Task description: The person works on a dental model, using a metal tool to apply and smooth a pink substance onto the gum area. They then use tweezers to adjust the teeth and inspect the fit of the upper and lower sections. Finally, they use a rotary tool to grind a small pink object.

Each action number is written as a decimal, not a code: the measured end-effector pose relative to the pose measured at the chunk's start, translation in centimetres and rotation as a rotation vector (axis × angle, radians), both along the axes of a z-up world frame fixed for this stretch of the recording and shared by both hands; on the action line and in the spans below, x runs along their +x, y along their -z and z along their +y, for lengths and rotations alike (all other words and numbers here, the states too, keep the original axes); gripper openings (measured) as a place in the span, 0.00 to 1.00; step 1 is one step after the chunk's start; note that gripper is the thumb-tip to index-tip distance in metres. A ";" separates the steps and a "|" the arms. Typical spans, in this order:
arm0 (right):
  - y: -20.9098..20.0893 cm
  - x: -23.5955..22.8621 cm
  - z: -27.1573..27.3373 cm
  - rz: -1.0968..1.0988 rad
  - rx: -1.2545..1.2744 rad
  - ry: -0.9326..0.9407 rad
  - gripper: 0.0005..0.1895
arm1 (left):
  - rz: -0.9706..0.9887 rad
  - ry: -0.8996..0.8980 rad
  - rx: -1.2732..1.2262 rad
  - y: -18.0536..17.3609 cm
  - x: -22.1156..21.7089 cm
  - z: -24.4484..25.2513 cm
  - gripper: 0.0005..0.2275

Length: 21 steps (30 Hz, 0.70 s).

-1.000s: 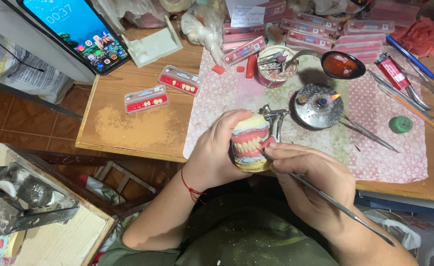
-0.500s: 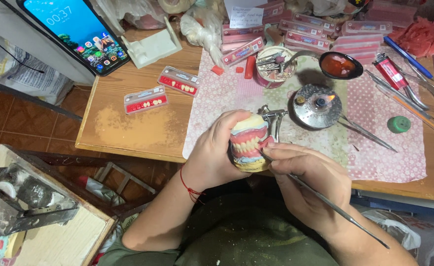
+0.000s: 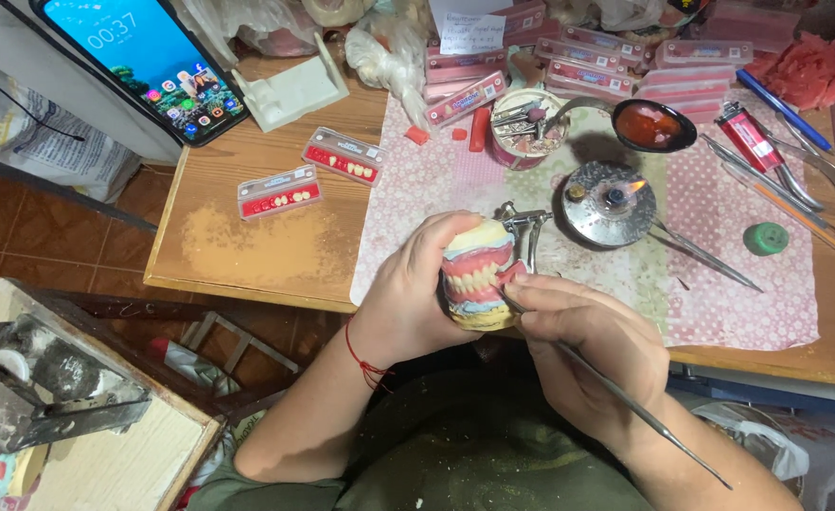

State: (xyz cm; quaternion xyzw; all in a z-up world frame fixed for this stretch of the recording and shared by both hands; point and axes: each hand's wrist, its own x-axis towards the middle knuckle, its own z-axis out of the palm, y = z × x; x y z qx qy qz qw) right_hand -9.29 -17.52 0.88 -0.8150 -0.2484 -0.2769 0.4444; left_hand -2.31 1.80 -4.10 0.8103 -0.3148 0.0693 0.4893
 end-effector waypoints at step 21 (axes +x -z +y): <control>2.2 0.0 -6.9 0.319 0.535 -0.158 0.17 | 0.069 0.051 -0.017 -0.6 0.2 0.1 0.42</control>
